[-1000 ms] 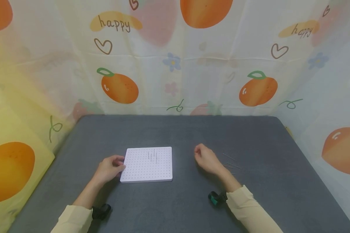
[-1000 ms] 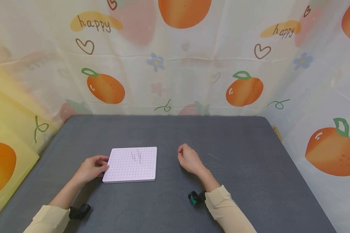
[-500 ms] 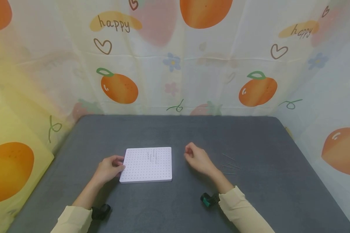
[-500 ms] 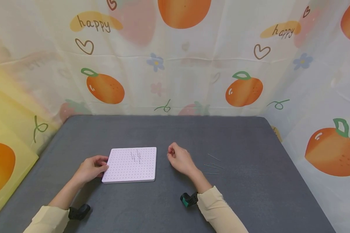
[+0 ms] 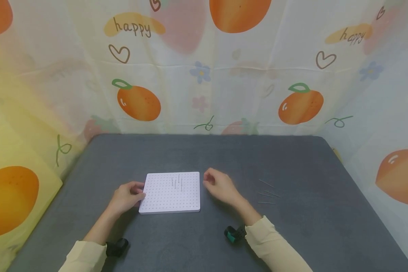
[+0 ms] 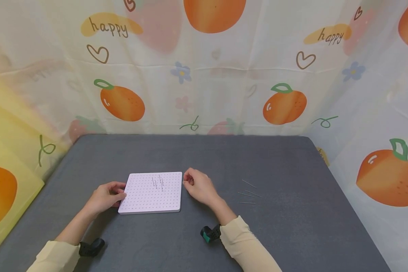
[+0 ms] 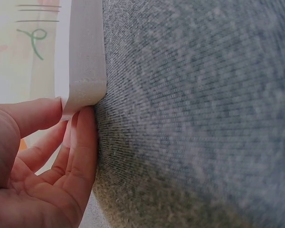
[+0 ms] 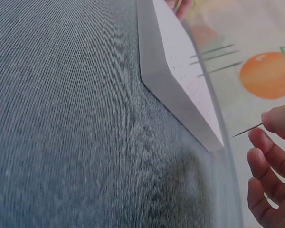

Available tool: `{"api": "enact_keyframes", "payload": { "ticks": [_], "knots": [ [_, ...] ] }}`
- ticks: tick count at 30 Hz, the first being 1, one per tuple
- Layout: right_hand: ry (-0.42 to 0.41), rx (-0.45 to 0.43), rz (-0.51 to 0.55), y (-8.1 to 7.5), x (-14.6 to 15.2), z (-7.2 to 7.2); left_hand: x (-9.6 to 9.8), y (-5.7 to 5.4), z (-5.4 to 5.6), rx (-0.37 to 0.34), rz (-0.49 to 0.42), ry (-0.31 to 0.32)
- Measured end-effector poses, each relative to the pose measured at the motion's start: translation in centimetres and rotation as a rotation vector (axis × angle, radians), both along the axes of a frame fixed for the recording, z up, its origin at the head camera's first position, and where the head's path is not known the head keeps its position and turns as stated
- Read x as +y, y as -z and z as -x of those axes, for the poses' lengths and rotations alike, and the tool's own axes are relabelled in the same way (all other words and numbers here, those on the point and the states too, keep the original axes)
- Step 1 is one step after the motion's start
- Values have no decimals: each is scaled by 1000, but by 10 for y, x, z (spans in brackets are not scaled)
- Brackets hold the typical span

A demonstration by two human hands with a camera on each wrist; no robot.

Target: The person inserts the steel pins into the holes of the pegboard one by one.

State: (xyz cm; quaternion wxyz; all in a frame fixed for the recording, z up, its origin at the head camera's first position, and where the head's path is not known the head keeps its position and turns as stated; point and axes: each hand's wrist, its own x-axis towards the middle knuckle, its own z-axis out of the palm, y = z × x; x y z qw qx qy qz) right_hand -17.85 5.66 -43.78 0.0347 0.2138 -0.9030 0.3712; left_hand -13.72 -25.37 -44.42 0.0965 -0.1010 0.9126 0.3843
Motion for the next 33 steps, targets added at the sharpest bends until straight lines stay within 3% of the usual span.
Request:
{"api": "enact_keyframes", "payload": {
  "ticks": [33],
  "knots": [
    [-43, 57, -20, 9, -46, 4, 0, 3, 1, 20, -4, 3]
  ]
}}
